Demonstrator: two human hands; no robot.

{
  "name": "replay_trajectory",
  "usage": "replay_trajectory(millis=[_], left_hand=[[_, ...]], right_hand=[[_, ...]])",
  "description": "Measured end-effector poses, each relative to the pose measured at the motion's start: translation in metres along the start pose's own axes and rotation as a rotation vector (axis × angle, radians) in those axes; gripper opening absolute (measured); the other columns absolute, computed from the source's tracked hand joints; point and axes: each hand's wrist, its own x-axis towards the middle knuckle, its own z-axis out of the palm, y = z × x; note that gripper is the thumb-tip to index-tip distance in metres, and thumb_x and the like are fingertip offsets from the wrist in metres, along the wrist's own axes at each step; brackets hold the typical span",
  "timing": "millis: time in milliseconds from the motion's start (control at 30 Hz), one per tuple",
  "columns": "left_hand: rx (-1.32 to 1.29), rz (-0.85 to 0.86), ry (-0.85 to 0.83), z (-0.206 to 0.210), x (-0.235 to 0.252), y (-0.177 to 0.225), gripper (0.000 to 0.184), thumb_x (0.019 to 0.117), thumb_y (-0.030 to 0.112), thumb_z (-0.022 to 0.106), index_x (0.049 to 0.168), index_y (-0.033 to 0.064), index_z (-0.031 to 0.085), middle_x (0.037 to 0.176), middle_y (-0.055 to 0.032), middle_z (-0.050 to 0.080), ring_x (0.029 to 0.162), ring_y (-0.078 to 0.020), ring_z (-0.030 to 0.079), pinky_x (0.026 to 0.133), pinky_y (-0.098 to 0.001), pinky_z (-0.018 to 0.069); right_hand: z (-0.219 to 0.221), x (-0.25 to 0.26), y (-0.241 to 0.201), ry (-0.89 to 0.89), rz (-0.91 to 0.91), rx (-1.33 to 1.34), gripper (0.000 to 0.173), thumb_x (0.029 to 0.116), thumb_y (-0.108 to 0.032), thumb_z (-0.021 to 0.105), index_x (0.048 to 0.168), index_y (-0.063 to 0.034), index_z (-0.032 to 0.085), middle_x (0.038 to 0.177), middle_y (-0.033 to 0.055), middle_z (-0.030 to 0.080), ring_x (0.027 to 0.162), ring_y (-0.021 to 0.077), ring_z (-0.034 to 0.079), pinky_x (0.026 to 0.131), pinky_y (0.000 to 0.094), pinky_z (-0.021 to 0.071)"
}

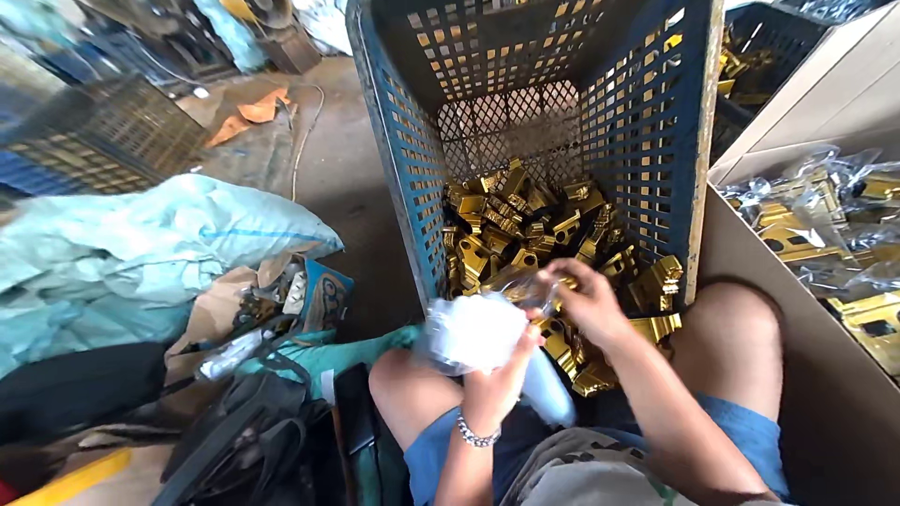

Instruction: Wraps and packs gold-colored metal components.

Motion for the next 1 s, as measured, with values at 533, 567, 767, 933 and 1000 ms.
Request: replay_trajectory(millis=[533,567,767,933,1000], left_hand=[[0.184,-0.232,0.028,-0.006,0.013,0.010,0.021,0.0866,-0.002,0.071,0.107,-0.0025,0.063,0.089,-0.0015,0.072,0.081,-0.0043,0.069,0.078,-0.0205,0.0586],[0.483,-0.060,0.056,-0.017,0.015,-0.004,0.028,0.0862,0.004,0.074,0.110,-0.0084,0.064,0.097,-0.0059,0.073,0.092,-0.0059,0.070,0.087,-0.0212,0.0575],[0.409,-0.071,0.141,-0.032,0.010,-0.011,0.049,0.0766,0.018,0.086,0.111,-0.0079,0.061,0.094,-0.0042,0.071,0.085,-0.0076,0.070,0.081,-0.0260,0.0602],[0.182,-0.264,-0.113,-0.027,-0.009,-0.007,0.025,0.0688,-0.006,0.080,0.084,0.0100,0.069,0.074,0.0077,0.068,0.069,-0.0016,0.064,0.069,-0.0211,0.0571],[0.365,-0.202,0.053,-0.043,-0.008,-0.014,0.023,0.0688,-0.004,0.077,0.085,0.0073,0.065,0.074,0.0076,0.065,0.070,-0.0013,0.064,0.070,-0.0210,0.0565]], right_hand=[[-0.011,-0.029,-0.020,-0.621,0.269,0.101,0.008,0.0993,-0.012,0.061,0.093,-0.0081,0.065,0.075,-0.0092,0.065,0.062,0.0000,0.063,0.061,0.0199,0.0568],[-0.013,-0.032,-0.015,-0.647,0.276,0.106,0.003,0.0962,-0.009,0.065,0.095,-0.0066,0.066,0.078,-0.0076,0.068,0.065,0.0016,0.065,0.064,0.0212,0.0587],[-0.007,-0.042,-0.005,-0.476,0.330,0.161,0.029,0.0822,-0.010,0.081,0.074,-0.0163,0.055,0.059,-0.0091,0.059,0.044,-0.0001,0.052,0.043,0.0175,0.0449],[-0.012,-0.028,-0.017,-0.720,0.207,-0.067,0.030,0.0771,-0.017,0.086,0.069,-0.0111,0.058,0.059,-0.0087,0.058,0.047,-0.0029,0.051,0.044,0.0163,0.0434],[-0.029,-0.005,-0.014,-0.553,0.154,-0.296,0.029,0.0812,-0.021,0.084,0.076,-0.0065,0.059,0.065,-0.0022,0.061,0.054,0.0045,0.057,0.053,0.0229,0.0501]])
